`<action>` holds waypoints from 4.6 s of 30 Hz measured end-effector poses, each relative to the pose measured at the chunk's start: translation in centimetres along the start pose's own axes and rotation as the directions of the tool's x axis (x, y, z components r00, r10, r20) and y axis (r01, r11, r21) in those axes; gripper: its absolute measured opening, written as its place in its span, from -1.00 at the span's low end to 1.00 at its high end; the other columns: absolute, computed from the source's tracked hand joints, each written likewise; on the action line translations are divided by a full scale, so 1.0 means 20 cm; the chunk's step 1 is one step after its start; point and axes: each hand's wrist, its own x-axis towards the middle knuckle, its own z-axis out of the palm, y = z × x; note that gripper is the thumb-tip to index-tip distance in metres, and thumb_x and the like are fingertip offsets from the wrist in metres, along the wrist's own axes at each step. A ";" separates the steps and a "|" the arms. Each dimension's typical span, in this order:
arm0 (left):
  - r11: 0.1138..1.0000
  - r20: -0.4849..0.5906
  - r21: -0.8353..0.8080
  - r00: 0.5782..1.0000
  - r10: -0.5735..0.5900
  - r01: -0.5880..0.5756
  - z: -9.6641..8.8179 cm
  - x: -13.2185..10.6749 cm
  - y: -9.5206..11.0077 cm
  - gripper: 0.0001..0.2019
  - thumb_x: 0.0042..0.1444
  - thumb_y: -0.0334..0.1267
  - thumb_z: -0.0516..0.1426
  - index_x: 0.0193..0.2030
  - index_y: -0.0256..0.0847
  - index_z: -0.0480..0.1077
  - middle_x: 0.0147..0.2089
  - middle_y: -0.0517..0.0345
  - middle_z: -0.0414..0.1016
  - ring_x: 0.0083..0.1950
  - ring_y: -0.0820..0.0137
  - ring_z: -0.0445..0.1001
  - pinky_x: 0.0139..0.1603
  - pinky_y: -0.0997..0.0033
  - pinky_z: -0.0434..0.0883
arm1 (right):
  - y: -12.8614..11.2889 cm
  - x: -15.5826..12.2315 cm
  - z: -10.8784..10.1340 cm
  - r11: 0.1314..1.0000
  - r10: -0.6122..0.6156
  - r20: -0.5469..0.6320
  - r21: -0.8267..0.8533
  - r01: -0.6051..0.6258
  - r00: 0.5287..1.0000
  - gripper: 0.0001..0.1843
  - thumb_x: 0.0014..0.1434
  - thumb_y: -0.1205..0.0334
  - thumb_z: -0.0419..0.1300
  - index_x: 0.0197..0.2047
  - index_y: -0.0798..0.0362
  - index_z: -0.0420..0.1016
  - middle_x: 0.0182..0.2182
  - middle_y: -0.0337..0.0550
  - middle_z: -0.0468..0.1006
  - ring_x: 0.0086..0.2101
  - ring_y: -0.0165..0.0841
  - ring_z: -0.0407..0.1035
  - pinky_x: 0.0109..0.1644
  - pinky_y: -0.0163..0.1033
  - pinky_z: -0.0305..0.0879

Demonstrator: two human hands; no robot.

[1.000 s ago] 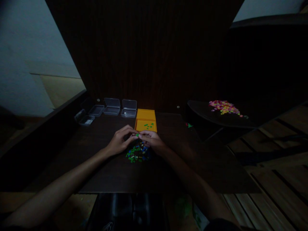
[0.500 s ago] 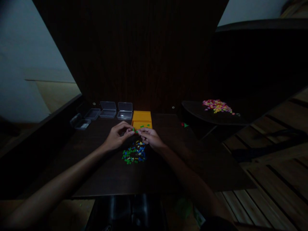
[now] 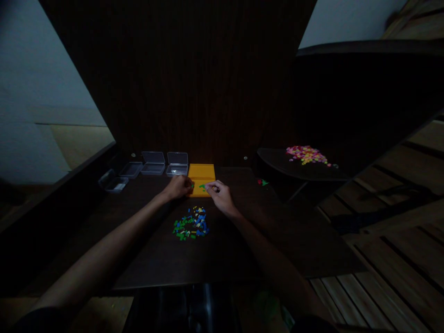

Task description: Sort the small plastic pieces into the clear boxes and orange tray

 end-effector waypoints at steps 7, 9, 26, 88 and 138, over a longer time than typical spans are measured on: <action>0.992 -0.086 -0.060 0.990 0.107 -0.113 -0.05 -0.06 0.05 -0.67 -0.02 -0.45 0.15 -0.07 -0.29 0.52 -0.25 0.06 0.57 -0.27 0.35 0.51 -0.17 0.38 0.44 | -0.01 0.00 0.01 1.000 0.009 0.021 0.025 -0.009 1.000 -0.66 -0.03 -0.09 0.28 -0.40 0.04 0.56 -0.42 -0.15 0.49 -0.41 -0.35 0.27 -0.34 -0.26 0.19; 0.962 -0.099 -0.117 0.967 0.235 -0.245 -0.07 -0.10 0.08 -0.70 -0.01 -0.40 0.18 -0.09 -0.28 0.52 -0.22 0.06 0.57 -0.24 0.35 0.51 -0.15 0.36 0.44 | -0.02 0.00 0.02 0.998 0.023 0.032 0.062 -0.025 0.999 -0.65 -0.05 -0.09 0.29 -0.41 0.04 0.55 -0.42 -0.16 0.51 -0.38 -0.34 0.31 -0.31 -0.25 0.22; 0.919 -0.284 -0.256 0.932 0.224 -0.299 0.02 -0.19 0.16 -0.89 0.15 -0.29 0.18 -0.31 -0.27 0.51 -0.31 0.09 0.56 -0.34 0.41 0.48 -0.26 0.43 0.41 | -0.03 -0.01 0.02 0.989 0.053 0.109 0.132 -0.067 0.993 -0.63 -0.10 -0.11 0.34 -0.39 0.05 0.55 -0.49 -0.20 0.47 -0.42 -0.35 0.32 -0.41 -0.27 0.19; 0.894 -0.282 -0.329 0.935 0.214 -0.304 0.04 -0.29 0.11 -0.83 0.20 -0.18 0.15 -0.24 -0.24 0.50 -0.28 0.10 0.51 -0.29 0.42 0.45 -0.23 0.43 0.39 | 0.00 -0.04 0.04 0.996 -0.056 0.164 0.082 0.043 0.985 -0.63 -0.01 -0.10 0.33 -0.27 0.02 0.63 -0.33 -0.08 0.62 -0.36 -0.26 0.46 -0.28 -0.17 0.40; 0.968 -0.064 0.033 0.966 0.249 -0.247 -0.04 -0.33 -0.03 -0.79 0.22 -0.27 0.03 -0.09 -0.20 0.43 -0.25 0.07 0.57 -0.23 0.34 0.53 -0.15 0.41 0.40 | -0.13 -0.12 0.04 0.872 -0.206 0.523 -0.286 0.398 0.827 -0.89 0.12 0.23 0.25 -0.32 0.03 0.62 -0.38 -0.18 0.40 -0.38 -0.37 0.32 -0.27 -0.26 0.29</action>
